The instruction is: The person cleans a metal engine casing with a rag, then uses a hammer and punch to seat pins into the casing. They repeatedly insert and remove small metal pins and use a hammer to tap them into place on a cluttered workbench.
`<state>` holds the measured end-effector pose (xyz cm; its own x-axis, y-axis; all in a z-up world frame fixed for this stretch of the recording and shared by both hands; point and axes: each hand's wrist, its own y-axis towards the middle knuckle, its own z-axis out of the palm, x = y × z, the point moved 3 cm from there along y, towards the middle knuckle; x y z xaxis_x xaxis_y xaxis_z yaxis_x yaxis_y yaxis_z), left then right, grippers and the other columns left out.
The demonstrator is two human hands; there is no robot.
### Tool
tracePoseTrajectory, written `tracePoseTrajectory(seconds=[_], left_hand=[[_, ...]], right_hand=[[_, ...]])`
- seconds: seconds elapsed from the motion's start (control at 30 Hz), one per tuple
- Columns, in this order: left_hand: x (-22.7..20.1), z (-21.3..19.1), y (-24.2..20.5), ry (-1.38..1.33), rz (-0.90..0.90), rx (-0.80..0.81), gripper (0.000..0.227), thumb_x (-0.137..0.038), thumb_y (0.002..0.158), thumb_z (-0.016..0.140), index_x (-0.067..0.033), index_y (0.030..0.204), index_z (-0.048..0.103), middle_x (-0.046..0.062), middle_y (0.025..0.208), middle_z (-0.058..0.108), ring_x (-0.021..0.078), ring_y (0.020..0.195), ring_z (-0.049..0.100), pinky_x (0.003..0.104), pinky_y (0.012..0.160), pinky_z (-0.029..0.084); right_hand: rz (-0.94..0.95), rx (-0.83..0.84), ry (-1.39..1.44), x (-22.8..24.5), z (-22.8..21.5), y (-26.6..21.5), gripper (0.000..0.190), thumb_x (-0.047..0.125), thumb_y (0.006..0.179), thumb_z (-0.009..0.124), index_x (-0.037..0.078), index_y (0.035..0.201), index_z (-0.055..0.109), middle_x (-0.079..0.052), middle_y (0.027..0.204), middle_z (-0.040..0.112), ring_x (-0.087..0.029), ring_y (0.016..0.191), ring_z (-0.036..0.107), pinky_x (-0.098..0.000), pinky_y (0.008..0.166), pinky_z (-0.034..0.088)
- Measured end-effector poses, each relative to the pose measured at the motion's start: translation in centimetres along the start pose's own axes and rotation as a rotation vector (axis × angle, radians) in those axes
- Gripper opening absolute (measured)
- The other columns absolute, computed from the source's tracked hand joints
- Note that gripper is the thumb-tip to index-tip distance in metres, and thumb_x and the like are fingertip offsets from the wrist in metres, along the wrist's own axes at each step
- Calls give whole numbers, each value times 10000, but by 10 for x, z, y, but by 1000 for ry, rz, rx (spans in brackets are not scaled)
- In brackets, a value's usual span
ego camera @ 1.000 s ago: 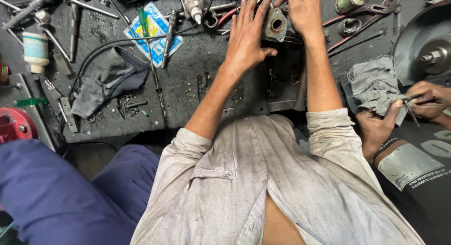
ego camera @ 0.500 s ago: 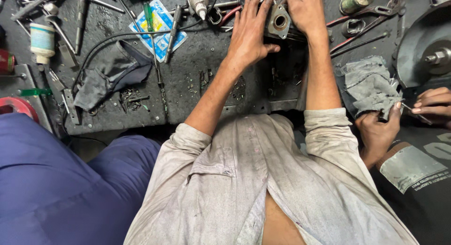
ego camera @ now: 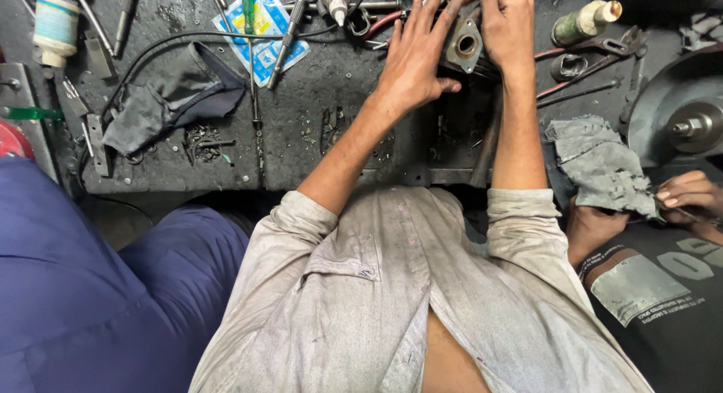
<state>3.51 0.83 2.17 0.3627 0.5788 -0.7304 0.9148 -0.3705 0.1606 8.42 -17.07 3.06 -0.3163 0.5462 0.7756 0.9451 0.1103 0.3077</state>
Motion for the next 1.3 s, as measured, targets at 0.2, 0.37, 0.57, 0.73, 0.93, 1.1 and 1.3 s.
tracePoseTrajectory(seconds=[0.2, 0.37, 0.57, 0.73, 0.93, 1.1, 1.3], left_hand=[[0, -12, -18, -38, 34, 31, 1317, -437, 617, 980, -256, 1622, 148, 130, 1707, 102, 467, 1558, 133, 671, 1215, 225], [10, -24, -51, -161, 235, 26, 1087, -593, 853, 841, -195, 1663, 236, 123, 1734, 139, 467, 1606, 91, 586, 1307, 230], [22, -17, -81, -61, 194, 86, 1028, -555, 815, 856, -166, 1621, 350, 67, 1694, 342, 344, 1589, 241, 597, 1302, 208], [26, -5, -82, -6, 237, 76, 1148, -563, 697, 908, -131, 1592, 332, 71, 1644, 364, 359, 1545, 289, 634, 1267, 160], [30, -7, -63, -101, 163, 127, 1237, -604, 655, 903, -93, 1596, 283, 137, 1638, 330, 403, 1537, 286, 628, 1261, 180], [30, -17, -47, -55, 127, 232, 1070, -610, 675, 899, -163, 1537, 448, 142, 1633, 340, 422, 1517, 294, 621, 1233, 206], [34, -26, -39, -130, 192, 182, 889, -611, 705, 890, -226, 1451, 595, 116, 1662, 323, 419, 1554, 265, 600, 1256, 245]], right_hand=[[106, 12, -127, 23, 5, -10, 511, 368, 1168, 476, 37, 957, 804, -93, 768, 760, -191, 715, 768, -320, 662, 549], [149, 29, -152, 35, 8, -31, 640, 413, 1174, 310, 76, 956, 809, -48, 764, 759, -207, 729, 755, -342, 736, 568], [30, -34, -274, 48, 15, -61, 617, 398, 1174, 328, 80, 940, 802, -81, 801, 743, -265, 765, 692, -402, 746, 543], [-56, 0, -297, 56, 24, -73, 562, 353, 1156, 385, 77, 896, 800, -106, 768, 694, -296, 755, 668, -427, 723, 529], [-55, 13, -184, 65, 20, -53, 566, 383, 1170, 311, 49, 1049, 752, -66, 819, 713, -260, 762, 707, -401, 722, 546], [6, -41, -171, 72, 22, -38, 579, 419, 1163, 271, 5, 1170, 675, -160, 1050, 704, -222, 778, 738, -340, 657, 534], [93, -45, -159, 72, 24, -34, 503, 339, 1171, 324, 8, 1068, 688, -125, 963, 724, -242, 753, 745, -370, 691, 555]])
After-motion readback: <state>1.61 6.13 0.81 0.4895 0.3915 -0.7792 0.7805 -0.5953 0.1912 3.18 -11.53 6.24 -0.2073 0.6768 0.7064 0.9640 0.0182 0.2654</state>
